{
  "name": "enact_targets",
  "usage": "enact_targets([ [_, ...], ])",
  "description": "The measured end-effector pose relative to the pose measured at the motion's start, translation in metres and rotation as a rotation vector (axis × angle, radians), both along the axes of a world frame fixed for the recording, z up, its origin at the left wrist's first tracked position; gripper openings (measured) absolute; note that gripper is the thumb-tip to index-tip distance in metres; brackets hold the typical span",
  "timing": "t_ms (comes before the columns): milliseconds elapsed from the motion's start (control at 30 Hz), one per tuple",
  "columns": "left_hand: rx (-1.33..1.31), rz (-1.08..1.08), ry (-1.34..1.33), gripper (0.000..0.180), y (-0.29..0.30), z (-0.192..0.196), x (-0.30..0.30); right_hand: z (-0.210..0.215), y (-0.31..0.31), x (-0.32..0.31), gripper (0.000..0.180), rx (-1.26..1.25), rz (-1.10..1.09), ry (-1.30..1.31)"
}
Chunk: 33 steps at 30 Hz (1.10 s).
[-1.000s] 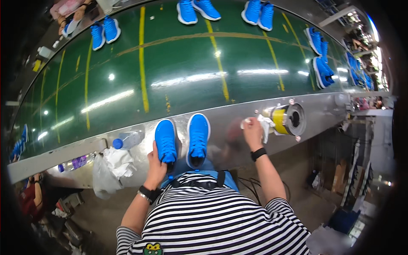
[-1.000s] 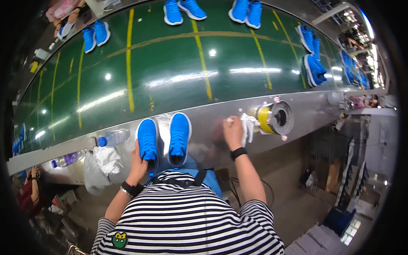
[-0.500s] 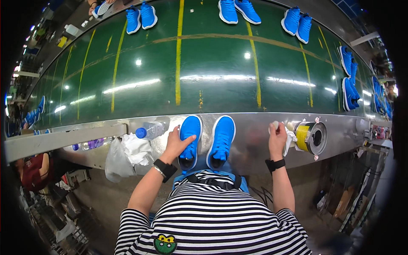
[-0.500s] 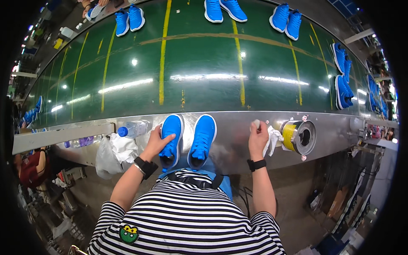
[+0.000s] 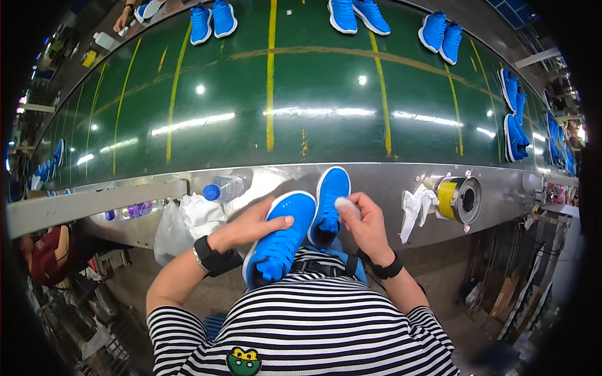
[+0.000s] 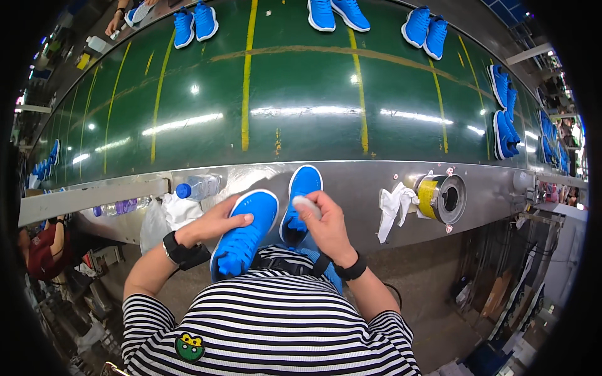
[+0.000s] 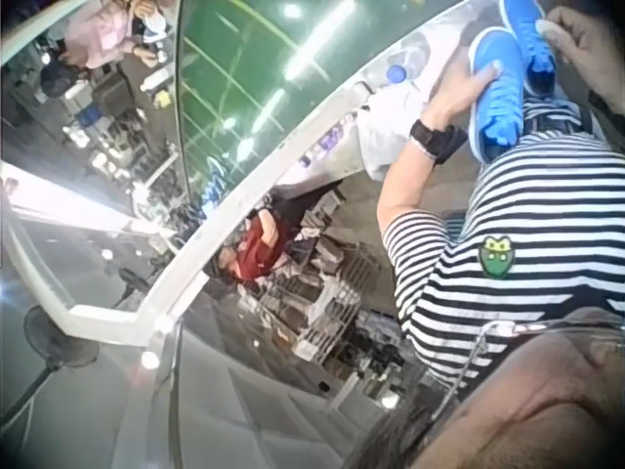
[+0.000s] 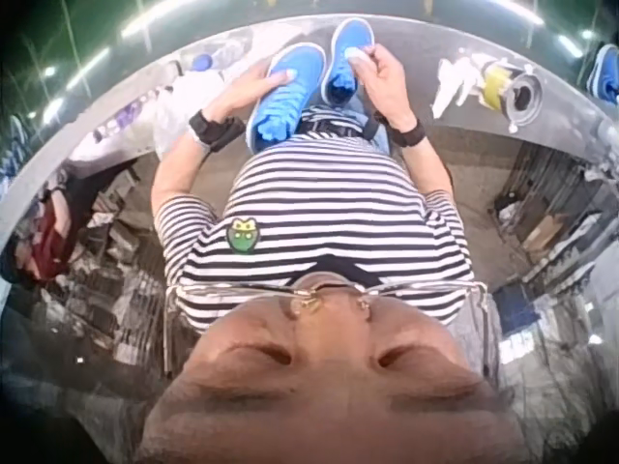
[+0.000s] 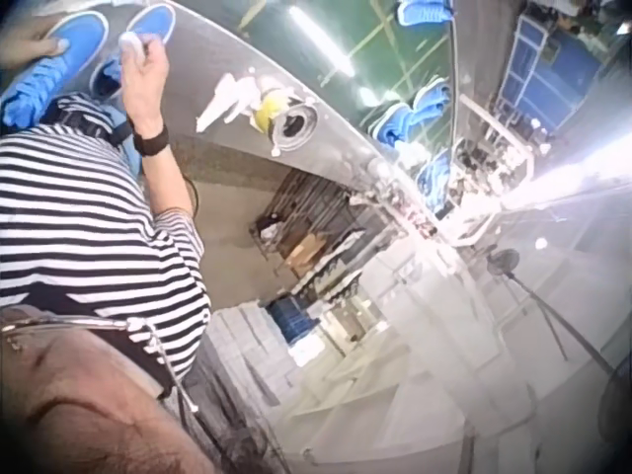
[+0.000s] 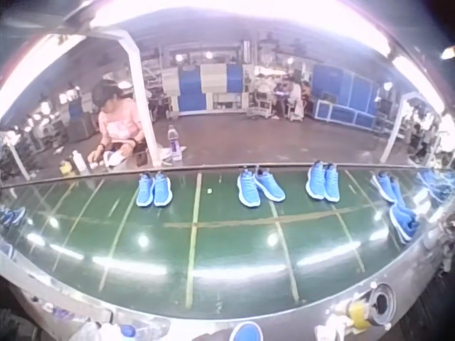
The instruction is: The person wipes the exterior of blue sneakers with a white cloth on a factory assembly line. They handle the shoes one at a time, rotating them to clean different sides, and place them back on the conveyor belt. The person also moves between the conveyor and a nearby metal rack to retrieve and return shoes.
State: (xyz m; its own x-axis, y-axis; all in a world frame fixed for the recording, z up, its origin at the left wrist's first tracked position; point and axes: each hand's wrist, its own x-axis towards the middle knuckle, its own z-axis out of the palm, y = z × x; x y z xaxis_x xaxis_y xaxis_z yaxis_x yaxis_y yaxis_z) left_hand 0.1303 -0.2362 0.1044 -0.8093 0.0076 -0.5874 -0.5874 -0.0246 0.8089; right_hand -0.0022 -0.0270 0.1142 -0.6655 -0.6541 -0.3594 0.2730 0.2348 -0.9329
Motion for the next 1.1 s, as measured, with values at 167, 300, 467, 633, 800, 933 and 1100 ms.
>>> enact_targets([
  [167, -0.041, 0.015, -0.071, 0.055, 0.023, -0.008, 0.021, 0.003, -0.002, 0.027, 0.017, 0.102, 0.193, 0.115],
  [300, -0.062, 0.006, -0.095, 0.057, 0.025, -0.01, 0.023, -0.002, 0.0, 0.037, 0.015, 0.156, 0.217, 0.247],
  [467, -0.162, -0.059, -0.086, 0.056, 0.029, 0.0, 0.018, -0.009, -0.002, 0.045, 0.012, 0.136, 0.17, 0.446],
  [633, -0.143, -0.083, -0.077, 0.056, 0.035, -0.007, 0.022, -0.003, -0.011, 0.047, 0.01, 0.118, 0.165, 0.608],
  [800, -0.127, -0.113, -0.086, 0.056, 0.039, -0.003, 0.023, 0.001, 0.008, 0.052, 0.009, 0.174, 0.206, 0.549],
  [933, -0.163, -0.116, -0.098, 0.056, 0.041, -0.003, 0.021, -0.014, -0.005, 0.056, 0.01, 0.116, 0.131, 0.645],
  [1100, -0.113, -0.07, -0.062, 0.055, 0.04, -0.007, 0.031, -0.011, -0.008, 0.053, 0.01, 0.113, 0.037, 0.24],
])
